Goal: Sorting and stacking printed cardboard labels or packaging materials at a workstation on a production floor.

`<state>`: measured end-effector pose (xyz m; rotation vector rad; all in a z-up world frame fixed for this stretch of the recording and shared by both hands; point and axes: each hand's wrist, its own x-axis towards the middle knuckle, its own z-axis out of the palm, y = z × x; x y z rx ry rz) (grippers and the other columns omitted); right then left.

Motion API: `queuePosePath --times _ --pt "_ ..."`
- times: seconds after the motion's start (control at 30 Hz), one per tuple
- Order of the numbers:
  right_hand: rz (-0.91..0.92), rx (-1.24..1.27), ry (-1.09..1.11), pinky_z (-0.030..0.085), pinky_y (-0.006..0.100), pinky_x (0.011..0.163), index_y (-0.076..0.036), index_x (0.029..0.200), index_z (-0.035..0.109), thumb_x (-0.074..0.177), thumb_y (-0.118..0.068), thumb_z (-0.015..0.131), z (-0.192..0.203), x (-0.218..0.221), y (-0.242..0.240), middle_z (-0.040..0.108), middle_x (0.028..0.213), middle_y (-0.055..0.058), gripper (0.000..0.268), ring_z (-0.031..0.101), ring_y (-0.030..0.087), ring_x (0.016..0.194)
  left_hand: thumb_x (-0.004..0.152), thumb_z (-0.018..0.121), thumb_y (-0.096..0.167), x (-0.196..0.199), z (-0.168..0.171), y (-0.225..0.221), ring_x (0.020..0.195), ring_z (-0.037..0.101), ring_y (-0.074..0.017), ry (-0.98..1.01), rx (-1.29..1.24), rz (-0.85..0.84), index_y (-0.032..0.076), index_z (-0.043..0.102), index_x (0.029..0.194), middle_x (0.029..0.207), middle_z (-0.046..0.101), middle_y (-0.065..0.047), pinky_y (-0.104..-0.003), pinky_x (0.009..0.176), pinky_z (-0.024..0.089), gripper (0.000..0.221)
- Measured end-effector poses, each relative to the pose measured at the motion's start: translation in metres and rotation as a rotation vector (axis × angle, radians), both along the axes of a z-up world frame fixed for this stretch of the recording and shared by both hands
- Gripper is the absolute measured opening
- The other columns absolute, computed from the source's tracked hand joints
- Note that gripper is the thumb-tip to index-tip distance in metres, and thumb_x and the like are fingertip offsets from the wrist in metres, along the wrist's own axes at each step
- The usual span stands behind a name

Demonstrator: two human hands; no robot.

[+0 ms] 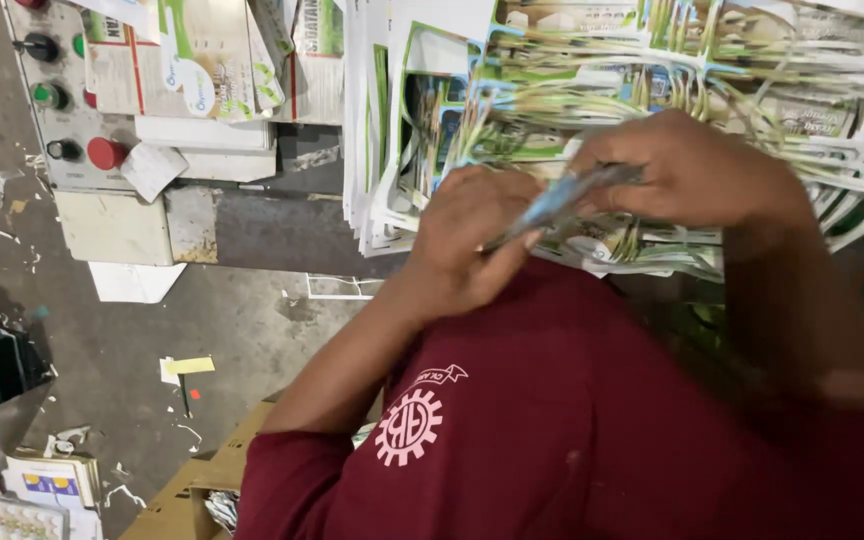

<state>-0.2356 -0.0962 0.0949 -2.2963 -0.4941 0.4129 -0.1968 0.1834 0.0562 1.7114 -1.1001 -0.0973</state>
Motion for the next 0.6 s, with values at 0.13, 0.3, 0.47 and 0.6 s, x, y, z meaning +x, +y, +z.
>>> queuePosePath --times 0.13,0.3,0.47,0.6 --pt "-0.114 -0.005 0.284 0.063 0.037 0.075 -0.006 0.111 0.075 0.09 -0.025 0.071 -0.052 -0.013 -0.029 0.08 0.098 0.01 0.028 0.078 0.018 0.084 0.1 0.069 0.044 0.017 -0.038 0.0 0.144 0.05 -0.0314 0.415 -0.11 -0.154 0.011 0.053 0.145 0.15 0.054 -0.016 -0.045 0.124 0.038 0.058" --pt "-0.127 -0.027 0.227 0.062 0.036 0.071 -0.004 0.111 0.072 0.09 -0.027 0.068 -0.151 -0.04 -0.113 0.079 0.097 0.011 0.031 0.078 0.019 0.081 0.092 0.076 0.049 0.018 -0.068 -0.012 0.141 0.048 -0.0358 0.018 0.292 -0.172 0.008 0.053 0.148 0.148 0.055 -0.017 -0.054 0.12 0.028 0.073" --pt "-0.114 -0.04 0.241 0.061 0.038 0.074 -0.004 0.115 0.07 0.091 -0.029 0.067 -0.144 -0.053 -0.178 0.077 0.102 0.012 0.035 0.077 0.021 0.085 0.091 0.075 0.034 0.014 -0.08 -0.014 0.136 0.052 -0.0341 -0.181 0.381 -0.127 0.012 0.056 0.146 0.142 0.06 -0.014 -0.051 0.117 0.034 0.062" --pt "-0.118 -0.048 0.237 0.06 0.039 0.077 -0.005 0.118 0.069 0.092 -0.032 0.065 -0.089 -0.013 -0.222 0.076 0.105 0.013 0.038 0.075 0.022 0.089 0.09 0.077 0.037 0.015 -0.073 -0.016 0.135 0.052 -0.0345 -0.133 0.353 -0.128 0.008 0.054 0.145 0.141 0.059 -0.015 -0.052 0.117 0.034 0.066"
